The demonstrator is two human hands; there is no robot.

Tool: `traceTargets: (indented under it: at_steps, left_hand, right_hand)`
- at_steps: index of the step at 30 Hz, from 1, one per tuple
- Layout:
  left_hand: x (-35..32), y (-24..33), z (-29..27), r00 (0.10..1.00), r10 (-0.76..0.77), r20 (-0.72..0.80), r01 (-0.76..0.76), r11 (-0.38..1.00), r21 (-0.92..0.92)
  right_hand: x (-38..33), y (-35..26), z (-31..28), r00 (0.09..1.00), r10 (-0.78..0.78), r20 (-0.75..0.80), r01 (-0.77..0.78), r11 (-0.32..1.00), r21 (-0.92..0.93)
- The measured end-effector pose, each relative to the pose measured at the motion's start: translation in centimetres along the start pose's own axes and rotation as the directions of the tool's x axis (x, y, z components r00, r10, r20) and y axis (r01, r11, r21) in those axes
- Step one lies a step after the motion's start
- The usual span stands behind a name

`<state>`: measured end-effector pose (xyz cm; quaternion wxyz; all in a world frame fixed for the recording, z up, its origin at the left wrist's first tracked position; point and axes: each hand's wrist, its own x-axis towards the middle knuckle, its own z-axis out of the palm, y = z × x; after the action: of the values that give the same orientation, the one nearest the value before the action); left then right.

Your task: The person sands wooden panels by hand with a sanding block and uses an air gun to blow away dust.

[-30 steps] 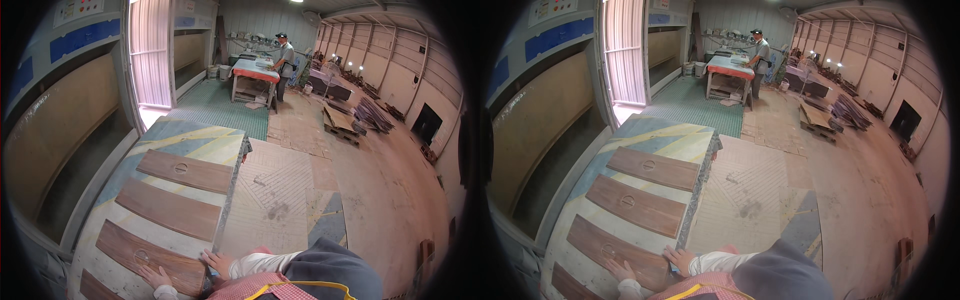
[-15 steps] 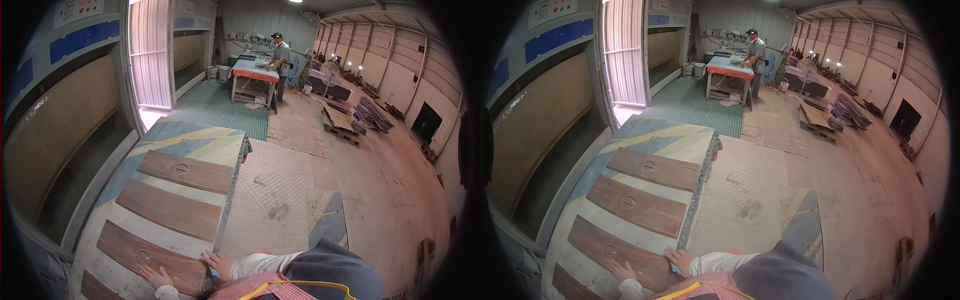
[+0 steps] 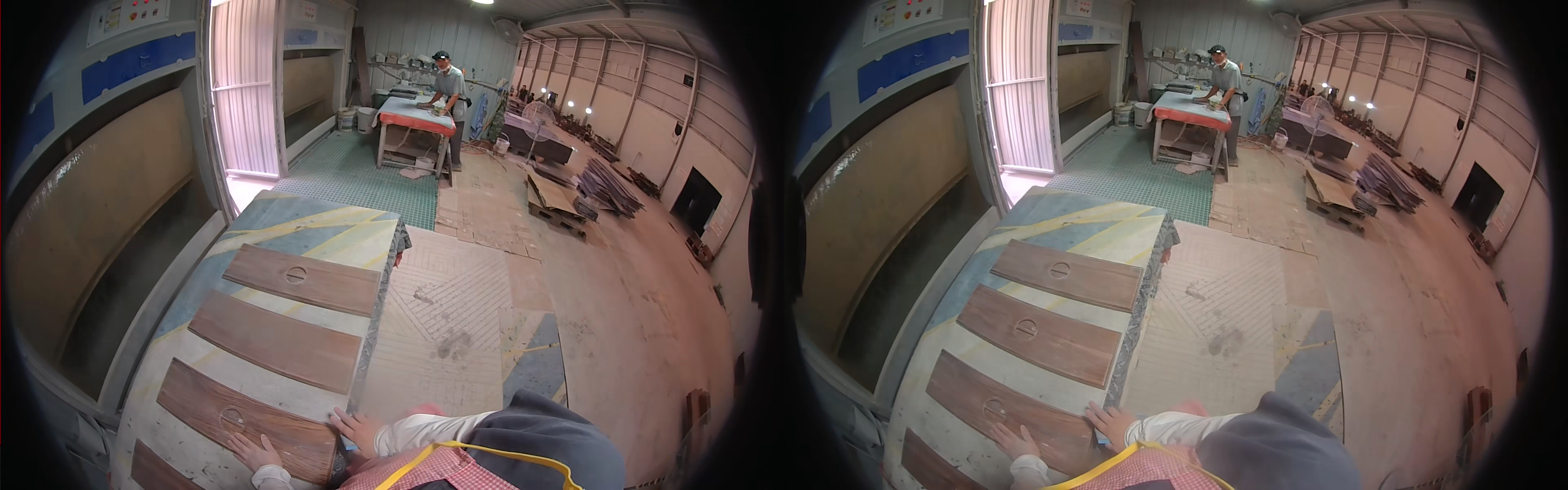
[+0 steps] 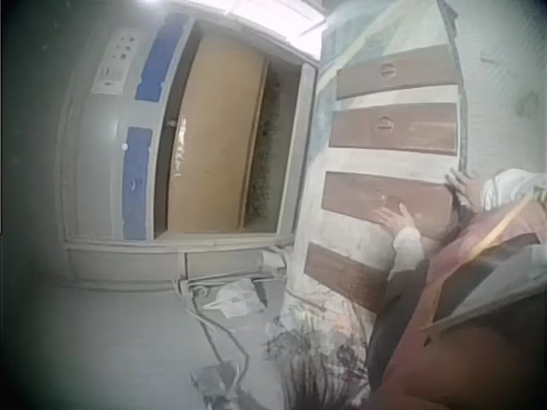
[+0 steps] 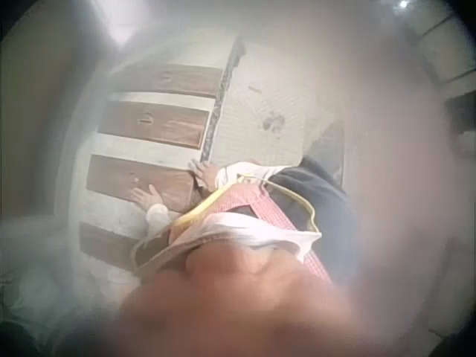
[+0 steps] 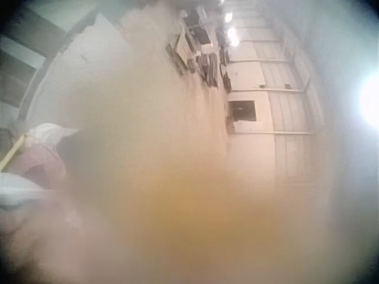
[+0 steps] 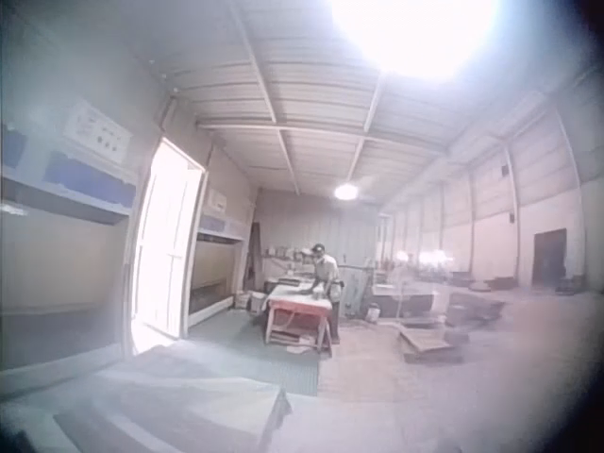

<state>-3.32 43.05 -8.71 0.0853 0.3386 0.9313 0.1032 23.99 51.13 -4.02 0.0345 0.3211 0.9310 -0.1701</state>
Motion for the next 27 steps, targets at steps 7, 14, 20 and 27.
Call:
traceTargets:
  at_steps: [7,14,20,27]
  left_hand:
    - [-0.2,0.6,-0.6,1.000,0.009,-0.015,-0.010,1.000,-0.022]
    - [0.4,-1.1,1.3,0.995,0.061,-0.079,-0.062,0.998,-0.014]
    - [0.4,-0.8,1.6,0.989,0.102,-0.109,-0.100,0.995,0.025]
    - [0.9,-1.7,2.4,0.988,0.110,-0.109,-0.106,0.993,0.044]
  right_hand:
    - [-0.6,-0.6,-1.7,0.999,0.025,0.036,-0.024,0.999,-0.041]
    - [-0.6,-1.0,-2.1,0.991,0.047,0.123,-0.046,0.999,-0.011]
    - [-1.0,-0.1,-0.6,0.996,0.044,0.076,-0.045,0.999,0.019]
    - [-0.9,-0.3,-1.0,0.992,0.046,0.121,-0.049,0.998,0.027]
